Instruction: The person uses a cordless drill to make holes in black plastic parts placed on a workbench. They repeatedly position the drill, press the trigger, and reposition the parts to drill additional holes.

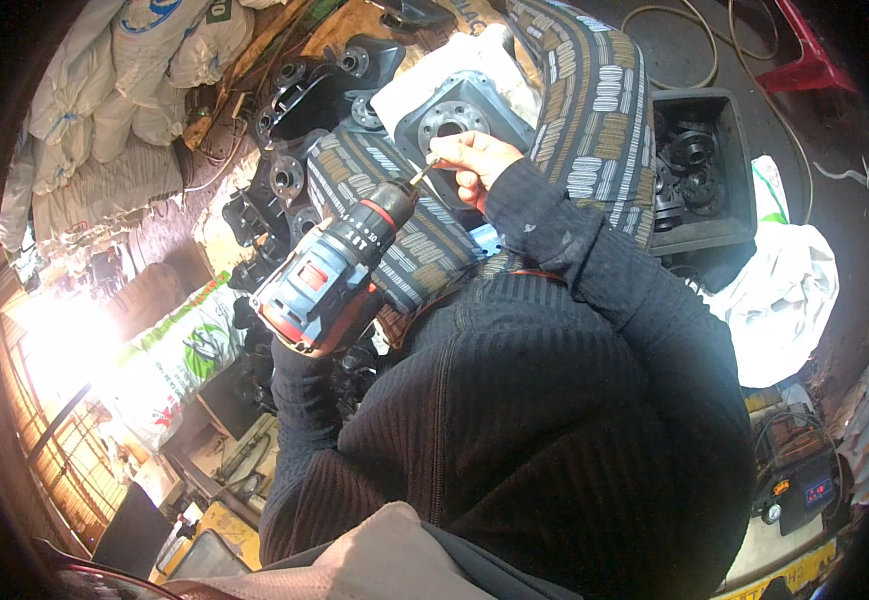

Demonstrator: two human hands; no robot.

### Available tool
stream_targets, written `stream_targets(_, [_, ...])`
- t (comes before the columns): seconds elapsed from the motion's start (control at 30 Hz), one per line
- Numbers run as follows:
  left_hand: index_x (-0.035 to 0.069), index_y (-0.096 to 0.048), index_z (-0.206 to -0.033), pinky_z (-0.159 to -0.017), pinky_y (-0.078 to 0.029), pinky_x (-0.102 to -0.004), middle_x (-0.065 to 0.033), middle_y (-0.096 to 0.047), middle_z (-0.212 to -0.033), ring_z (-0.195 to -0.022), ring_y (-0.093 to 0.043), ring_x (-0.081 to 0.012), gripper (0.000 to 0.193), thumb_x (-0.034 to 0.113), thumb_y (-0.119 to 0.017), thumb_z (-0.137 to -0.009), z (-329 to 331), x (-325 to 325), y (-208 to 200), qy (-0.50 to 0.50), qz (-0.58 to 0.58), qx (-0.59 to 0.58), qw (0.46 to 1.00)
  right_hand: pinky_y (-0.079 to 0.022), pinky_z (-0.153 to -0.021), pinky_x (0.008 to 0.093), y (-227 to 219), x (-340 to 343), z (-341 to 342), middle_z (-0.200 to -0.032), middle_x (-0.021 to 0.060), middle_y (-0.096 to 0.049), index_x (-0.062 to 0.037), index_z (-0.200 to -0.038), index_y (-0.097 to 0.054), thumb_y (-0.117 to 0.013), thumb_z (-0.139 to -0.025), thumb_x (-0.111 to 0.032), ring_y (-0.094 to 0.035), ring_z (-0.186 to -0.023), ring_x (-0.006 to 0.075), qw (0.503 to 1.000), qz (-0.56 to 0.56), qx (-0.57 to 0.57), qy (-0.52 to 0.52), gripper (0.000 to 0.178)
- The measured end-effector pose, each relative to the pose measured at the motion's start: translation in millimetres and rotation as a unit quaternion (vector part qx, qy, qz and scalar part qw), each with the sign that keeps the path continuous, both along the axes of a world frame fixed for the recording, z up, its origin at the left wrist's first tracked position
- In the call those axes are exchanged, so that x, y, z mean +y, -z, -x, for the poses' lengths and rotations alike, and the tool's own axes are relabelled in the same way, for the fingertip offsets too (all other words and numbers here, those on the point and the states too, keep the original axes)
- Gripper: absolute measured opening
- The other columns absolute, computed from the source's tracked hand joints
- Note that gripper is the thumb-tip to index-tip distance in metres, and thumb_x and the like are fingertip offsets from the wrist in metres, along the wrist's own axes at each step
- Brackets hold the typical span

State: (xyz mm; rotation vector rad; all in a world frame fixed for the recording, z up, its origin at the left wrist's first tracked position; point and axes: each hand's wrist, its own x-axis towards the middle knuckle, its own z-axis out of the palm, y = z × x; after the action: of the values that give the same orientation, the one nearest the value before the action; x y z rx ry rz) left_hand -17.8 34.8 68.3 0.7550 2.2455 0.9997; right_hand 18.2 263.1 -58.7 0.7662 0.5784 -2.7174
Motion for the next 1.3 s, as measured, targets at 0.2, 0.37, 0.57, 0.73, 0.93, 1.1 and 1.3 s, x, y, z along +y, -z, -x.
stream_targets(0.2, [0.003, -0.040, -0.135, -0.088, -0.051, -0.0362, -0.0158, -0.056, -0.122, -0.099, -0.062, -0.0234, 0.053, 0.002, -0.056, -0.084, -9.2, -10.7, 20.2, -0.154, -0.105, -0.246, 0.951, -0.037, -0.052, 0.0170, 1.4, -2.7, -0.8, -0.092, 0.0008, -0.062, -0.0065, -0.103, -0.059, -0.060, -0.091, -0.022, -0.040, -0.057, 0.0018, 0.999, -0.017, -0.047, -0.007, 0.020])
stream_targets(0.37, [0.004, -0.043, -0.123, -0.090, -0.048, -0.0396, -0.0145, -0.055, -0.114, -0.100, -0.059, -0.0258, 0.038, 0.013, -0.051, -0.087, 9.3, -5.3, 15.5, 0.030, 0.069, 0.004, 0.997, -0.049, -0.060, 0.0201, 18.6, 7.4, 5.2, -0.094, 0.0027, -0.065, -0.0091, -0.103, -0.065, -0.060, -0.091, -0.023, -0.045, -0.057, 0.0019, 0.991, 0.037, -0.129, -0.006, 0.019])
stream_targets(0.57, [0.015, -0.063, -0.096, -0.071, -0.051, -0.0358, -0.0061, -0.064, -0.087, -0.082, -0.064, -0.0260, 0.021, 0.019, -0.066, -0.076, 40.5, 9.9, 8.1, 0.138, 0.199, 0.327, 0.914, -0.049, -0.053, 0.0228, 68.0, 46.5, 26.8, -0.068, -0.0007, -0.059, -0.0071, -0.107, -0.067, -0.060, -0.089, -0.036, -0.044, -0.044, 0.0067, 0.912, -0.399, -0.096, 0.008, 0.035])
stream_targets(0.73, [0.007, -0.062, -0.106, -0.077, -0.051, -0.0360, -0.0090, -0.067, -0.097, -0.088, -0.065, -0.0249, 0.032, 0.015, -0.070, -0.076, 50.2, 2.0, 23.0, -0.020, 0.163, 0.099, 0.982, -0.048, -0.076, 0.0337, 96.6, 50.5, 56.1, -0.081, 0.0126, -0.067, -0.0051, -0.088, -0.070, -0.067, -0.070, -0.064, -0.063, -0.079, 0.0196, 0.677, -0.682, -0.030, -0.275, 0.062])
stream_targets(0.93, [0.005, -0.063, -0.104, -0.079, -0.051, -0.0344, -0.0096, -0.066, -0.097, -0.088, -0.065, -0.0249, 0.033, 0.013, -0.072, -0.073, 59.7, 7.5, 35.7, -0.052, 0.123, 0.027, 0.991, -0.046, -0.062, 0.0339, 95.9, 53.2, 61.5, -0.065, 0.0091, -0.060, -0.0038, -0.073, -0.064, -0.066, -0.076, -0.058, -0.059, -0.065, 0.0193, 0.777, -0.548, -0.018, -0.311, 0.054])
stream_targets(1.1, [0.005, -0.063, -0.105, -0.080, -0.052, -0.0342, -0.0088, -0.066, -0.099, -0.090, -0.065, -0.0231, 0.034, 0.009, -0.072, -0.073, 66.2, 0.4, 37.0, 0.021, 0.144, 0.113, 0.983, -0.040, -0.052, 0.0283, 73.4, 51.8, 53.7, -0.057, 0.0020, -0.053, -0.0052, -0.071, -0.062, -0.066, -0.081, -0.048, -0.049, -0.053, 0.0112, 0.823, -0.516, -0.001, -0.239, 0.045])
stream_targets(1.3, [0.004, -0.061, -0.108, -0.085, -0.050, -0.0331, -0.0078, -0.065, -0.105, -0.096, -0.063, -0.0198, 0.034, 0.008, -0.069, -0.075, 68.7, 4.4, 36.5, -0.055, 0.124, -0.017, 0.991, -0.042, -0.055, 0.0267, 61.6, 39.0, 47.0, -0.061, 0.0000, -0.055, -0.0029, -0.080, -0.066, -0.065, -0.084, -0.041, -0.051, -0.057, 0.0087, 0.816, -0.552, 0.083, -0.149, 0.038])
